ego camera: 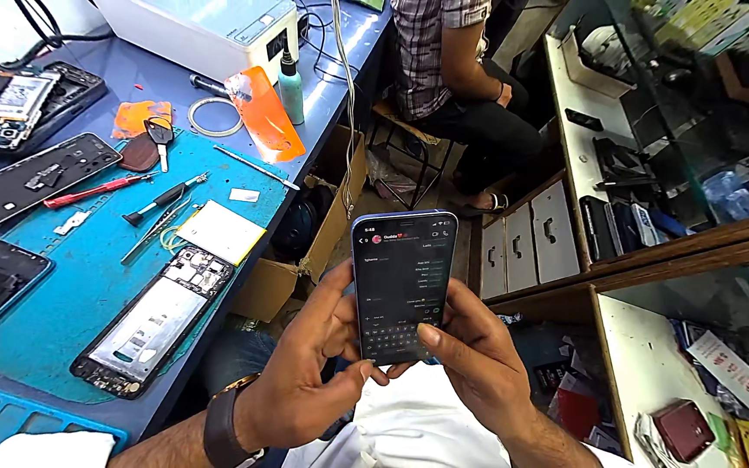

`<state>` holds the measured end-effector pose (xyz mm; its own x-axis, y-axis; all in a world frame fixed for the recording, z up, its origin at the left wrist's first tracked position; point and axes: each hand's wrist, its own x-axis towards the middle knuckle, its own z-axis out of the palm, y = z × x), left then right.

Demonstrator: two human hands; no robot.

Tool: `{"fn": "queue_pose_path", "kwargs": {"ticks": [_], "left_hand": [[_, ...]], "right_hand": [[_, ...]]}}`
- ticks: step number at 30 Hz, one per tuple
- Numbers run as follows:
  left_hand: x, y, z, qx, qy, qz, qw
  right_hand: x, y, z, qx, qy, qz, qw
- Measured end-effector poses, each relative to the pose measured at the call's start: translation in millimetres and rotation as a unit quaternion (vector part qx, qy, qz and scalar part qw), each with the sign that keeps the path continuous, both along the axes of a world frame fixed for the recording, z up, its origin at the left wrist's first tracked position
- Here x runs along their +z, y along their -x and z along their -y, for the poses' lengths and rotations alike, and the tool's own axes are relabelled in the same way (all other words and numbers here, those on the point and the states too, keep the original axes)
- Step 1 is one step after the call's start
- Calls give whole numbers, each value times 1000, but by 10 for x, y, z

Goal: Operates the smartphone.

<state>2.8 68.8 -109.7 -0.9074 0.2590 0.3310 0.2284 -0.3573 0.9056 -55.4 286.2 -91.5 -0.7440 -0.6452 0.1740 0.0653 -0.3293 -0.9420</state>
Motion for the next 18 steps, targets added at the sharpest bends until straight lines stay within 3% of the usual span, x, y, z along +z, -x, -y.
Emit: {"fn": "queue_pose_path", "kwargs": {"ticks": [18], "left_hand": [[20,-4,6,2,-7,17,1000]], "right_hand": [[-24,7,-80,31,-21,-11,999]]}}
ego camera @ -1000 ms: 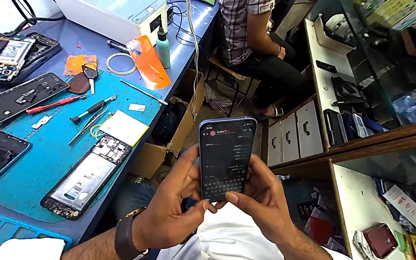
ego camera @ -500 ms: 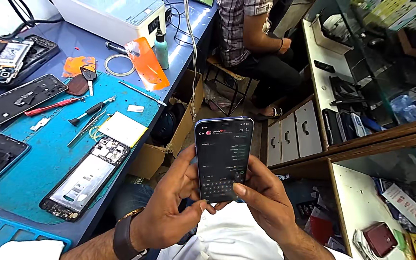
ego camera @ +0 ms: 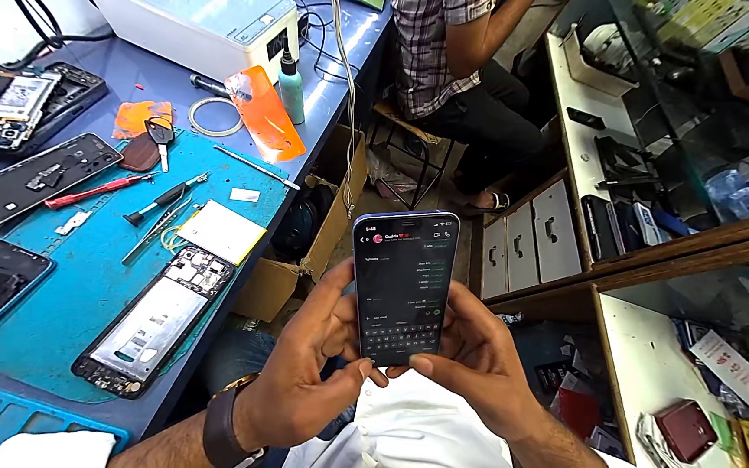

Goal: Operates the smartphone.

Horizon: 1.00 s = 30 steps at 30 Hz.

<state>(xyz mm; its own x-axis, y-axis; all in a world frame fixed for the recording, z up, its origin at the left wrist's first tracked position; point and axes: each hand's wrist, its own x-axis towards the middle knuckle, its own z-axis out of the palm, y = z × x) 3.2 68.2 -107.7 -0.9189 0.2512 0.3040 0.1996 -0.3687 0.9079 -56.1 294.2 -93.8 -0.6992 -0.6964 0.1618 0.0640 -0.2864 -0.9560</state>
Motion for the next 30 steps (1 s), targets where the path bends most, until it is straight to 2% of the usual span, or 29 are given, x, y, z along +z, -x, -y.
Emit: {"fn": "queue_pose_path", "kwargs": {"ticks": [4,11,14,20,24,30], "left_hand": [[5,4,1,-17,-16,2,1000],[37,5,-48,11,-1,7,1000],[54,-3,-72,25,10,12,1000],[-16,-3,-56,14,62,-44,997],[-18,-6,-33,26,52,-30,998],[-7,-6,-26,14,20,-3,1000]], "right_hand": [[17,21,-8,17,38,43,998],[-7,3,11,6,41,23,999],[-13,-38,65,-45,8,-9,999],[28,-122,233,-152,-25,-26,988],[13,-69,132,-86,-43,-41,995],[15,-40,66,-53,-46,-19,997]]}}
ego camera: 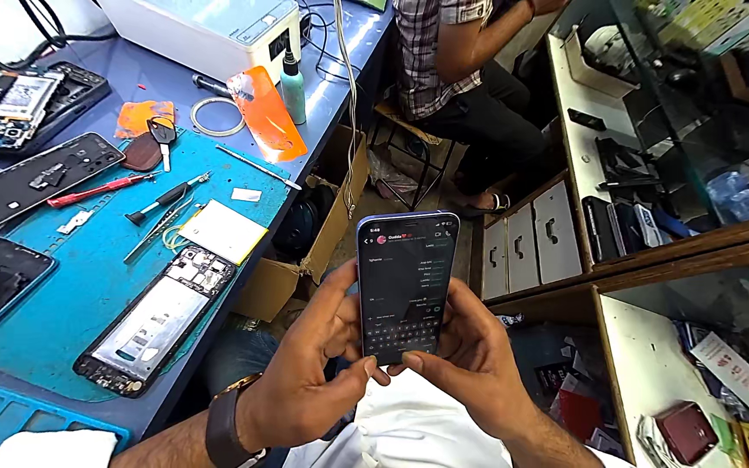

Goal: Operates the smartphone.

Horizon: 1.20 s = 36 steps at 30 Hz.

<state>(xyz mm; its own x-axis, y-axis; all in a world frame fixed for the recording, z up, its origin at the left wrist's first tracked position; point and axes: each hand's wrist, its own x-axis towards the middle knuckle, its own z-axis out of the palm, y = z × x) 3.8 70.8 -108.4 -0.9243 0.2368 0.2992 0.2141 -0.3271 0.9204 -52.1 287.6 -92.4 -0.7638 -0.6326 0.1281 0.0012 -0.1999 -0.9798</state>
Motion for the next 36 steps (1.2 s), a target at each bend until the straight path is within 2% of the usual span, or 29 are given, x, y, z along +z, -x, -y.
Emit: {"fn": "queue_pose_path", "kwargs": {"ticks": [7,16,20,25,32,36], "left_hand": [[37,6,-17,11,-10,17,1000],[66,12,-42,28,-7,22,999],[13,14,-12,0,-17,1,1000],[8,0,-18,5,0,-12,1000],[-2,3,-26,6,41,-49,998],[4,0,-33,2,45,-54,997]], "right_hand": [[4,34,-10,27,33,12,999],[3,40,-10,21,20,0,1000],[21,14,15,-5,-5,-4,1000],[-16,22,-12,6,15,-13,1000],[13,-21,64,-44,19,-16,999],[1,-15,57,-35,47,-12,998]]}}
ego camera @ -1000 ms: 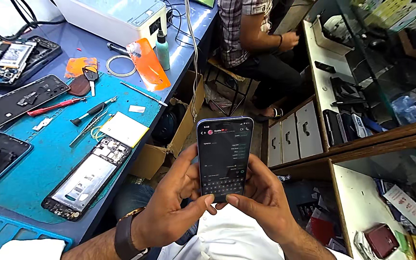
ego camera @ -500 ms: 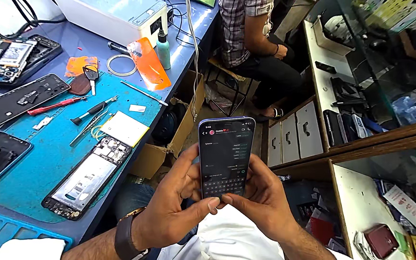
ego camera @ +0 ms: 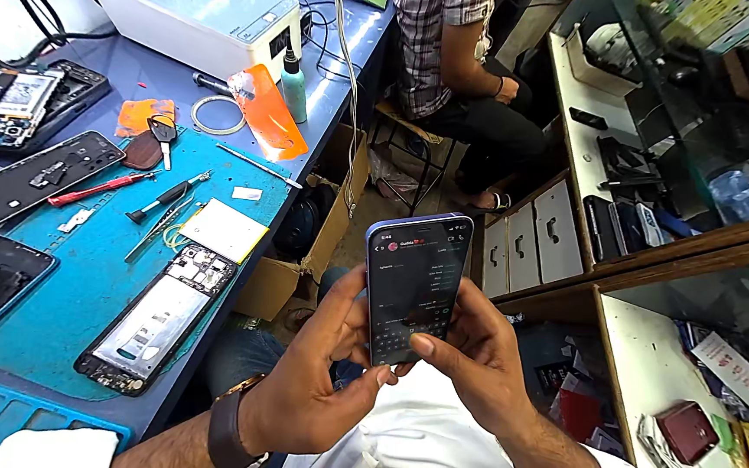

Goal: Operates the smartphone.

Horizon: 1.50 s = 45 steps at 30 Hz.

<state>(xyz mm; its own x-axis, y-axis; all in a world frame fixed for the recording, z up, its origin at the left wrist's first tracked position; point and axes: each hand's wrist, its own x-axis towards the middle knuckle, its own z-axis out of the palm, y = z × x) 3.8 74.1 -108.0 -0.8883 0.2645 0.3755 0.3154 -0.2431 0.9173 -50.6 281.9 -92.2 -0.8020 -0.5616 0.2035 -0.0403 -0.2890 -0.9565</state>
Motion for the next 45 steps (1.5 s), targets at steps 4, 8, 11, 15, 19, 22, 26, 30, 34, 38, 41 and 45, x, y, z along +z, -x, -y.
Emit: {"fn": "queue_pose_path", "kwargs": {"ticks": [4,8,11,15,19,22,26,30,34,38,41,45], "left_hand": [[7,2,-4,5,-11,14,1000],[32,-3,-36,23,-28,40,999],[14,-11,-15,3,-40,40,998],[-1,-8,13,-16,-46,31,998],[-6,-6,15,-9,-39,27,999],[-16,-2,13,-4,-37,26,999],[-18,-3,14,3,-31,23,999],[-15,-3,14,7,-34,26,999],[-7,-1,20,6,-31,27,999],[-7,4,23,6,-31,26,999],[-8,6,21,5,-35,26,999],[-13,7,23,0,-35,26,999]], "right_hand": [[0,-1,1,0,-3,2,1000],[-12,31,-33,34,32,19,999],[-7,36,-38,27,34,37,998],[-16,26,-23,17,36,36,999],[-19,18,-26,35,24,17,999],[-29,5,-32,25,-1,1,1000],[-25,5,-36,23,-10,-9,1000],[-22,11,-34,26,-10,-15,1000],[-23,16,-31,28,-10,-12,999],[-17,19,-31,30,-10,-9,999],[-23,21,-34,29,-8,-10,999],[-30,17,-39,31,-8,-10,999]]}}
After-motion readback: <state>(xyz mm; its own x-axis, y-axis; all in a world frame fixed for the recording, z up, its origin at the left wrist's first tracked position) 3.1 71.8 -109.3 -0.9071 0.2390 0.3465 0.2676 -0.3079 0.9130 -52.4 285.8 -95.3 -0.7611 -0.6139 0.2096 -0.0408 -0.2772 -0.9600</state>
